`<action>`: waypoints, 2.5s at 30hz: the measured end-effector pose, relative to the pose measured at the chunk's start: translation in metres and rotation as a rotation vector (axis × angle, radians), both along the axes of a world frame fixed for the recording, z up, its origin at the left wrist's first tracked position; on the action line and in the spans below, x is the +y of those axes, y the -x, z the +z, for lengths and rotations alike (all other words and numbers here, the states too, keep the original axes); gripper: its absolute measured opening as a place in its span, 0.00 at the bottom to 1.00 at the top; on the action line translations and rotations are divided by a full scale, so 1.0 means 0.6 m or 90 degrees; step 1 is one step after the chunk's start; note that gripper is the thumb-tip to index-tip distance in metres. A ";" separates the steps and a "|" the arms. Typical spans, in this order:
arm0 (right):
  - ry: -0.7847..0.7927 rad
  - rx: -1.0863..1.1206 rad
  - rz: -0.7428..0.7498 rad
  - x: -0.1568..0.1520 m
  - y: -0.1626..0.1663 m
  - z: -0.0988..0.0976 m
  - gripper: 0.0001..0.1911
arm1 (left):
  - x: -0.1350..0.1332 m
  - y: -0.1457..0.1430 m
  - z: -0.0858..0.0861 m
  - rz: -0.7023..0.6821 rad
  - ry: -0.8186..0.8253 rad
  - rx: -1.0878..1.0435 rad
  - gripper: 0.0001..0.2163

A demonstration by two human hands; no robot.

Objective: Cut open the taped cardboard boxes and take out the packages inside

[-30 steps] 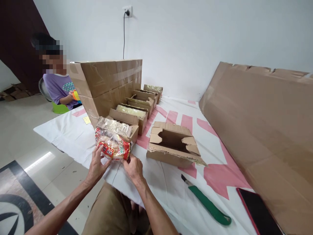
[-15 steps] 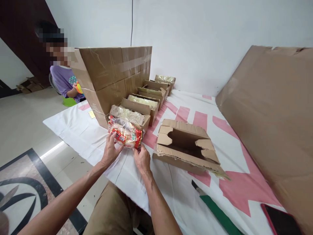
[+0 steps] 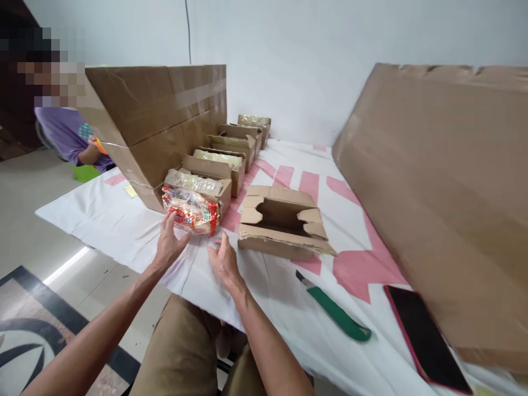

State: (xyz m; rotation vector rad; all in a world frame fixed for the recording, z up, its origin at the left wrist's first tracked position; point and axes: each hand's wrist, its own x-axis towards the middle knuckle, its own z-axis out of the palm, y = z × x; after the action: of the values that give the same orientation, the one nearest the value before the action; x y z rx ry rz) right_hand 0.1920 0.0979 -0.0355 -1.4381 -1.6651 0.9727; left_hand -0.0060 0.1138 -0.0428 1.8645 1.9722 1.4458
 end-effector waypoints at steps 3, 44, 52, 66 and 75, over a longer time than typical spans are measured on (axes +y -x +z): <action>0.003 -0.004 0.096 -0.065 -0.045 0.039 0.20 | -0.026 0.001 0.014 0.021 0.035 -0.010 0.35; -0.022 0.150 -0.201 -0.110 -0.378 0.135 0.39 | -0.206 -0.200 0.108 -0.152 0.037 -0.362 0.24; -0.088 0.250 -0.166 -0.039 -0.340 0.165 0.40 | -0.209 -0.202 0.106 -0.146 0.047 -0.362 0.24; -0.074 0.114 0.008 -0.172 -0.364 0.118 0.49 | -0.223 -0.193 0.105 -0.240 0.172 -0.459 0.27; -0.120 0.127 0.128 -0.196 -0.203 0.106 0.45 | -0.262 -0.014 0.125 -0.162 0.122 -0.498 0.26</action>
State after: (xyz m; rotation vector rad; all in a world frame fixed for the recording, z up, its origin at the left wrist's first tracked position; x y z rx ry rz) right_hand 0.3139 -0.0199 0.0282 -1.0317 -1.7244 1.0024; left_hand 0.0026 -0.0431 0.0323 1.1449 1.3763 1.5137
